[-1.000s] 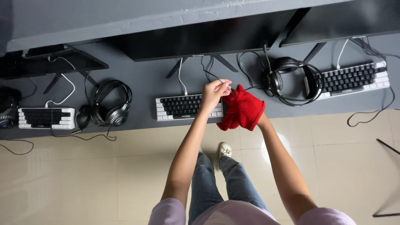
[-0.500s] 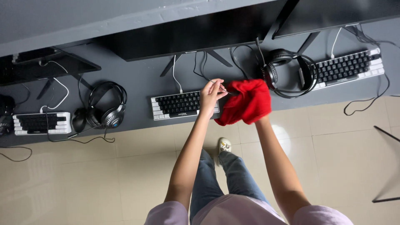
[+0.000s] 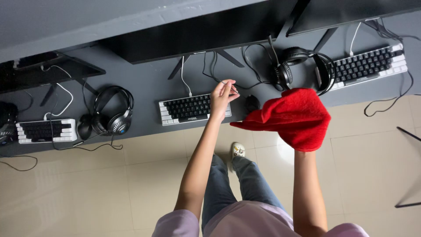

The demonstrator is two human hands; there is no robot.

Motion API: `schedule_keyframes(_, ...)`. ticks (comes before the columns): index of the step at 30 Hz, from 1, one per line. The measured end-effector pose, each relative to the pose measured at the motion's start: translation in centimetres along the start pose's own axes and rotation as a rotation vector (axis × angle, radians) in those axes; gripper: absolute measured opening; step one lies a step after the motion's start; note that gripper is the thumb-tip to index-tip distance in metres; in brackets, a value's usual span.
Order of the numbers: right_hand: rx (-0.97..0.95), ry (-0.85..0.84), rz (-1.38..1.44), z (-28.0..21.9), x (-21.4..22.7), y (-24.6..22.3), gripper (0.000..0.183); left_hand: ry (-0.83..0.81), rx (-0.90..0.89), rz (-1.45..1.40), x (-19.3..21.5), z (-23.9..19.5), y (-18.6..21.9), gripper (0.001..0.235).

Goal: The person wipes a pair of headphones with a red cloth, then cleans a keyboard and mouse on a desk. They continue wiping the headphones and other peripherals, moving between different computer setups on the desk.

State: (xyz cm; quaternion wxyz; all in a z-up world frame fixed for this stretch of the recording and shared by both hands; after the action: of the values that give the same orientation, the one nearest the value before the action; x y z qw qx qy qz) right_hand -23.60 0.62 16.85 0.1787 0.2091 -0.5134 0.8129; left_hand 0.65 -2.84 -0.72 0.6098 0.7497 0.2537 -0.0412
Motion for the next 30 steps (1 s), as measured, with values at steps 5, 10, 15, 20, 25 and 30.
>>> schedule_keyframes(5,-0.079,0.033,0.171,3.0,1.8,-3.4,0.046,0.0,-0.001,0.027,-0.1,-0.1,0.5,0.025)
schedule_keyframes(10,-0.134,0.017,0.259,2.0,-0.9,-0.2,0.047,-0.035,0.01,0.036,-1.4,-0.6,0.8,0.026)
schedule_keyframes(15,-0.183,-0.007,0.361,-1.7,-7.4,7.6,0.049,-0.09,0.038,0.003,-2.3,-0.6,-0.2,0.025)
schedule_keyframes(20,-0.224,-0.031,0.467,-5.3,-13.9,14.4,0.05,-0.048,0.046,-0.073,-0.9,0.0,-2.4,0.028)
schedule_keyframes(25,-0.262,-0.043,0.559,-7.7,-17.9,19.7,0.052,-0.011,0.047,0.109,-0.9,-2.0,-8.7,0.041)
schedule_keyframes(30,-0.306,-0.051,0.648,-9.8,-21.3,23.7,0.053,-0.063,-0.399,0.518,-4.3,-7.2,-6.7,0.054)
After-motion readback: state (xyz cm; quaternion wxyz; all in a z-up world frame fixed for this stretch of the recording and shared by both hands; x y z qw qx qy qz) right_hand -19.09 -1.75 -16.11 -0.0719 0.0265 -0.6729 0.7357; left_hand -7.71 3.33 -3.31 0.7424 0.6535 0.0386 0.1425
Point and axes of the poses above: each hand's wrist, its own z-axis towards the middle knuckle, its own x-axis out of the back of the hand, y = z × x, the point moved 3 cm from there along z, towards the middle knuckle, and after that the axes turned 2 degrees about y, right-handed, at the moved point
